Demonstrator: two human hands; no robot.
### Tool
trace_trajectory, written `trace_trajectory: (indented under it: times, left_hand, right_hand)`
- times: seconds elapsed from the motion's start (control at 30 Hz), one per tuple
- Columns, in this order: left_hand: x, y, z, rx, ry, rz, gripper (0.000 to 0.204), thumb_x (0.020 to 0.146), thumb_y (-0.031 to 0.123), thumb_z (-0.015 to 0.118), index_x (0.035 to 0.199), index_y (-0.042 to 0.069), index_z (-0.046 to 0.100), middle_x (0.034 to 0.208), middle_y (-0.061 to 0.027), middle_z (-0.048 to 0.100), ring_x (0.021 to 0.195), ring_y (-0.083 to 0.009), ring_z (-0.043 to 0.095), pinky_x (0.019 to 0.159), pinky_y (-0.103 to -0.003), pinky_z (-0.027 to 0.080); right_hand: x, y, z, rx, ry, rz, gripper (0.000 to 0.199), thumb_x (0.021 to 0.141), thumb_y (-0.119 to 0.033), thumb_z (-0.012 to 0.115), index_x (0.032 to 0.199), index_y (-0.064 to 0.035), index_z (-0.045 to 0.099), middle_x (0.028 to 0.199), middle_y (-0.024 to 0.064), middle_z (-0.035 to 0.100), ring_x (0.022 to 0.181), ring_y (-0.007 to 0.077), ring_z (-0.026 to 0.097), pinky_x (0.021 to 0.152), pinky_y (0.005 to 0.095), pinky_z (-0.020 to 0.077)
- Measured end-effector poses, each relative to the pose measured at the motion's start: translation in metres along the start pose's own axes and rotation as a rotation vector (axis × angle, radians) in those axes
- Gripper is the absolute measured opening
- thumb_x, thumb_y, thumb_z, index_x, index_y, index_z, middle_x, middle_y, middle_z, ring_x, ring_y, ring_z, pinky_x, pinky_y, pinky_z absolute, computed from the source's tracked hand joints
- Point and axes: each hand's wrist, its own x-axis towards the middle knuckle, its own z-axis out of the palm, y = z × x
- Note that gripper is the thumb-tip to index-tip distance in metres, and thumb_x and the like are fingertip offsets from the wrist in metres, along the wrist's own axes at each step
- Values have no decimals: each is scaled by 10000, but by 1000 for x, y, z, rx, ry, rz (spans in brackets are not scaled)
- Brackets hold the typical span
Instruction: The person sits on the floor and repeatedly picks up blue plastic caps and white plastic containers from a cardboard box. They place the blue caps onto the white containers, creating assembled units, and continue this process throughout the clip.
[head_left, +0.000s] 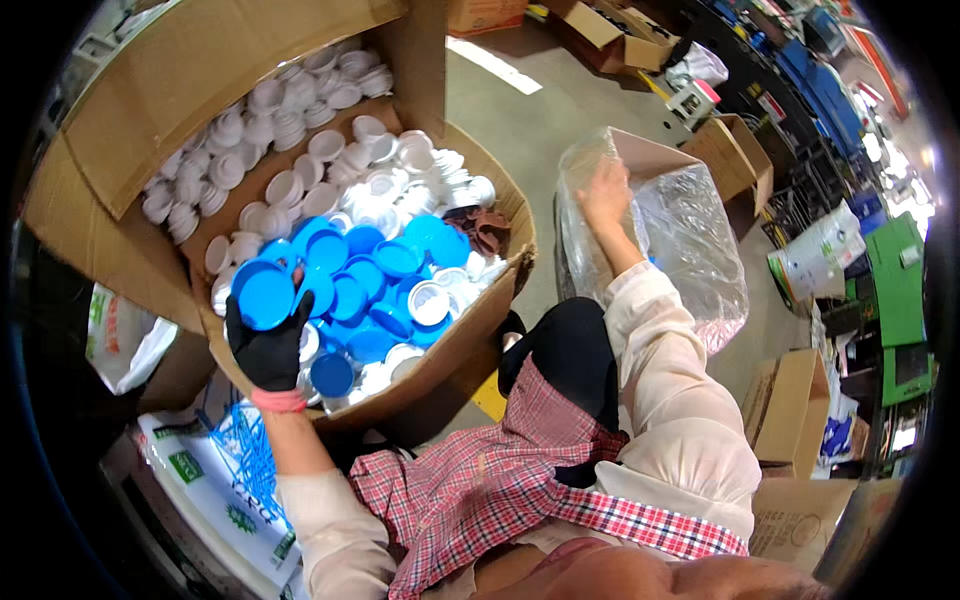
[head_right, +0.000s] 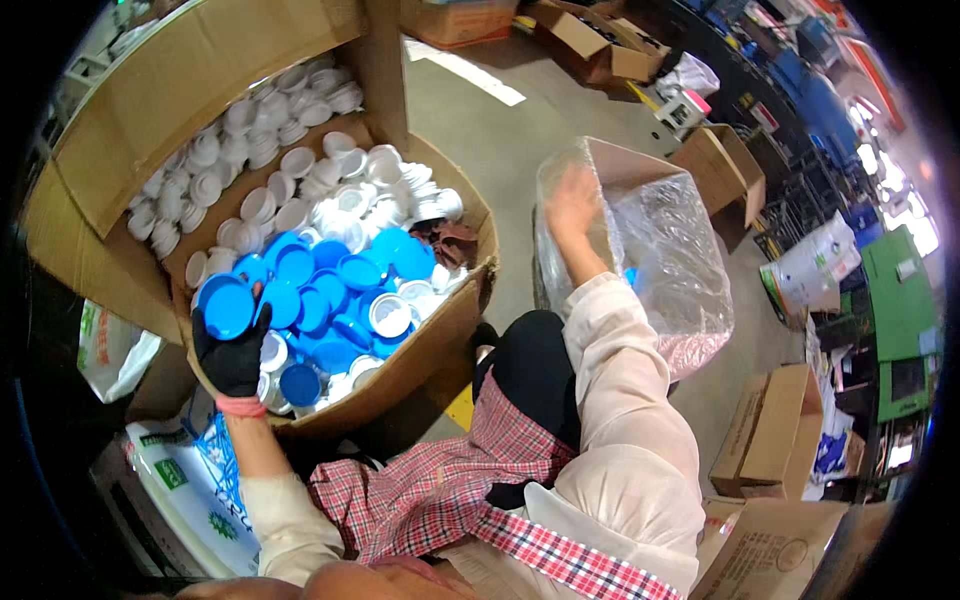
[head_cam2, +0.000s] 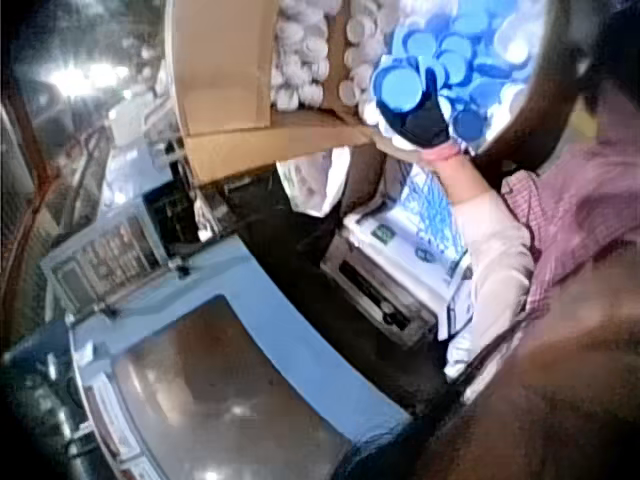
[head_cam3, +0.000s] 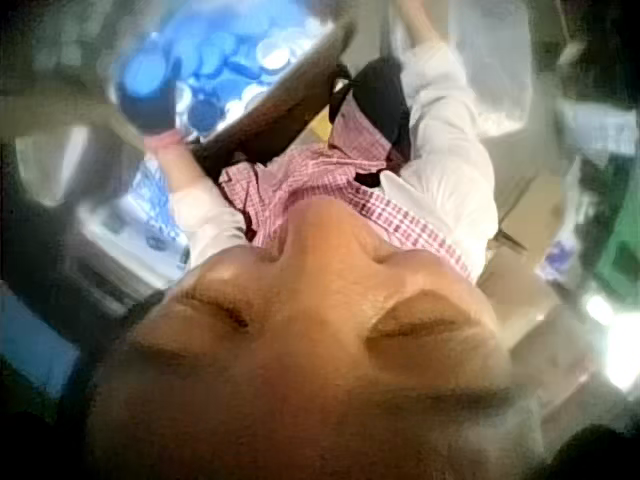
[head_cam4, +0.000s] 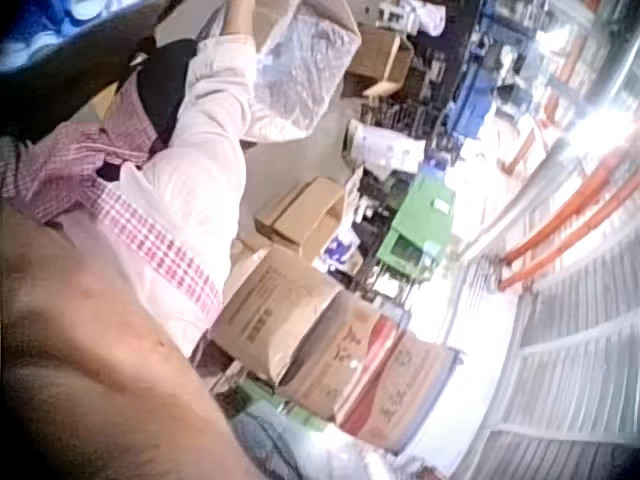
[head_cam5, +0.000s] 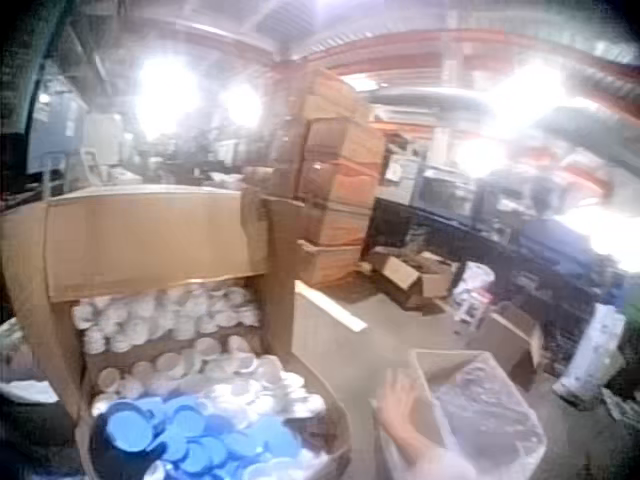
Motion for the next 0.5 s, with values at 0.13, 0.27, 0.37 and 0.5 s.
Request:
trace_trajectory:
  times: [0.13, 0.27, 0.37, 0.5]
  left_hand:
    - [-6, 0, -10, 166, 15, 44, 587, 952, 325, 545, 1434, 84, 313, 1466, -221, 334, 1358, -464, 305, 1021, -661, 346]
    - [1, -33, -8, 914, -21, 340, 721, 773, 135, 785, 1356, 55, 369, 1338, -191, 513, 1195, -349, 536, 983, -437, 446]
    - [0, -24, 7, 1163, -52, 391, 713, 778, 133, 784, 1352, 49, 370, 1332, -173, 536, 1165, -311, 567, 986, -405, 450]
    - [9, -37, 23, 1651, -121, 446, 627, 788, 238, 774, 1302, 31, 479, 1279, -128, 588, 1147, -246, 567, 1021, -356, 400]
  right_hand:
    - [-48, 123, 74, 219, -418, 561, 880, 706, -302, 817, 1420, -23, 384, 1360, 209, 505, 1229, 346, 513, 987, 458, 439]
    - [-72, 203, 133, 353, -472, 180, 455, 663, -178, 778, 1051, 29, 663, 926, 241, 686, 930, 374, 664, 838, 430, 514]
    - [-75, 107, 116, 367, -555, -3, 372, 658, -146, 724, 990, 9, 655, 938, 270, 662, 895, 401, 652, 789, 467, 520]
    - [-95, 102, 85, 383, -644, -107, 314, 668, -105, 641, 967, -14, 663, 933, 250, 667, 907, 397, 644, 810, 484, 513]
